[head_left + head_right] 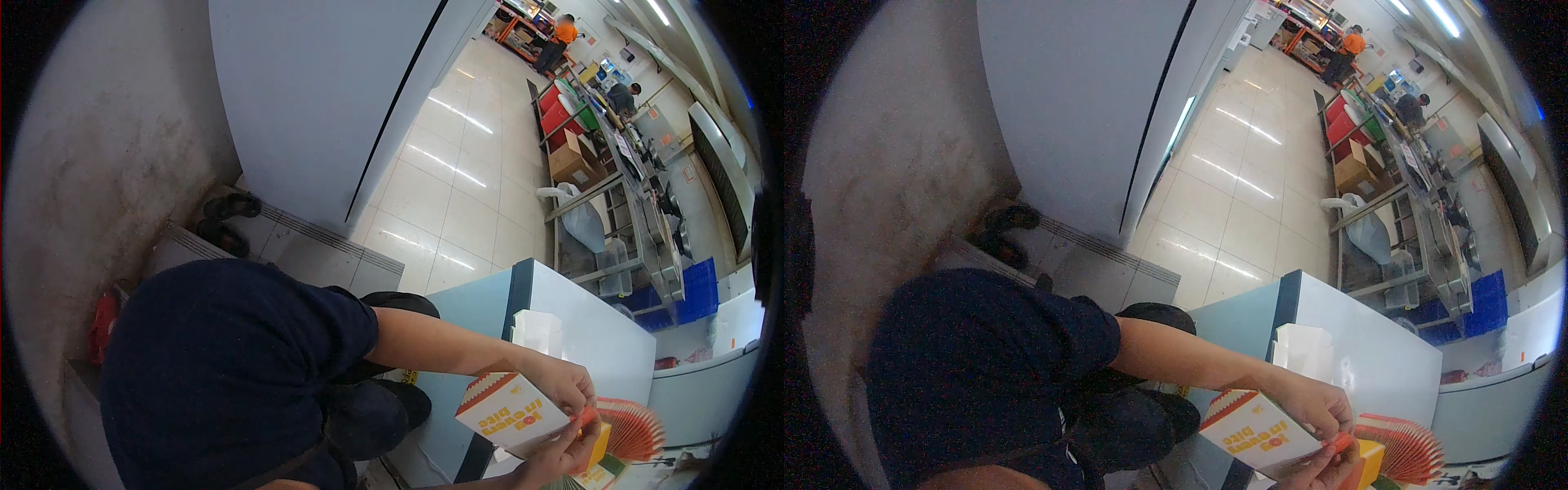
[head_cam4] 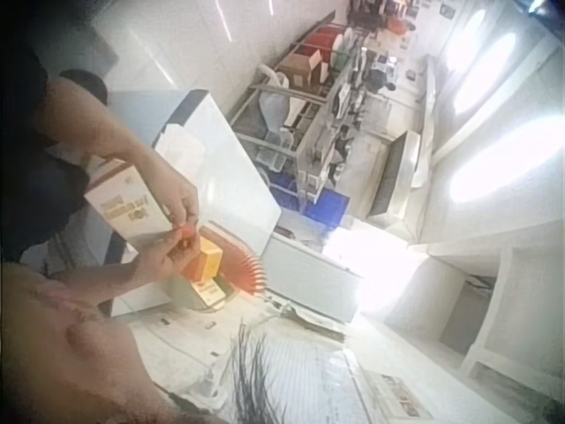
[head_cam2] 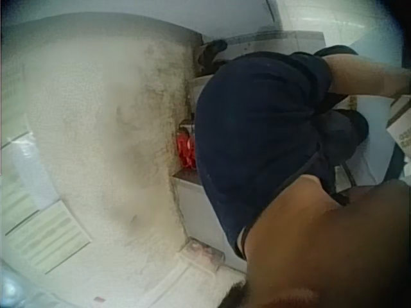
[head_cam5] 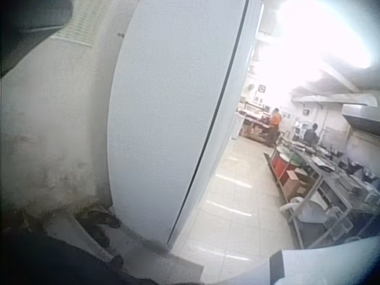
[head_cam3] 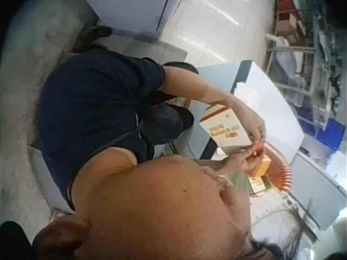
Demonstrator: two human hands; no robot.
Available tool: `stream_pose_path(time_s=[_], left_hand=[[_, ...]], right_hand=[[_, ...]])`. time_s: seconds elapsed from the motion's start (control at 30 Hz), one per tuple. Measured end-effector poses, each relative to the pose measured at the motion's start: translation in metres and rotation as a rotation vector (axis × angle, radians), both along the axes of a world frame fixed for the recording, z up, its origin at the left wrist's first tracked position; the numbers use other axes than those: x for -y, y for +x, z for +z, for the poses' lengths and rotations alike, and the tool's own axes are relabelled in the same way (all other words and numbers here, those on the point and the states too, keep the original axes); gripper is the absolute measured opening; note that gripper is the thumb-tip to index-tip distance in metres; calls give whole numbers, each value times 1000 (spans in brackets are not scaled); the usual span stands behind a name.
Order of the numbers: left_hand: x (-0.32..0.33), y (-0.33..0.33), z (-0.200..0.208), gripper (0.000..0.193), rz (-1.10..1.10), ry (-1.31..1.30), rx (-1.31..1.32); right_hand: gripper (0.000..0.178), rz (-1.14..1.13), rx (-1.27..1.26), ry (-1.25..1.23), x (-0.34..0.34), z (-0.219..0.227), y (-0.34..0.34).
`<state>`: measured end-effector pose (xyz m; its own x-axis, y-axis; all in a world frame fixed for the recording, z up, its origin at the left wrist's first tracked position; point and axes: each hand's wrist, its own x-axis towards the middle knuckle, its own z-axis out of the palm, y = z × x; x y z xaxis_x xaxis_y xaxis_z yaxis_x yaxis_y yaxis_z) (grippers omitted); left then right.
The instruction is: Assembling cardboard food boxes for takeout orders.
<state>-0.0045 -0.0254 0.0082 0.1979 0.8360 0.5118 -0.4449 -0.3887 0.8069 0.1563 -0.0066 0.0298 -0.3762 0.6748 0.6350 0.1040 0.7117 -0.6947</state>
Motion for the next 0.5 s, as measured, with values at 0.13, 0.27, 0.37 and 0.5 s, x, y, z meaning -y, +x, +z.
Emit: stream_pose_path(time_s=[0.13,0.27,0.37,0.5], left_hand=[[-2,6,3,21,-90,-63,115],[1,-8,-2,19,322,-20,-161],[3,-5,2,18,282,-35,-185],[10,-10,11,20,207,-81,-263]], right_hand=[[29,38,26,11,-10,-2,2],[29,-7,182,-92,-9,4,1],[20,13,77,-134,-2,5,2],[18,23,137,-43,3,15,5]])
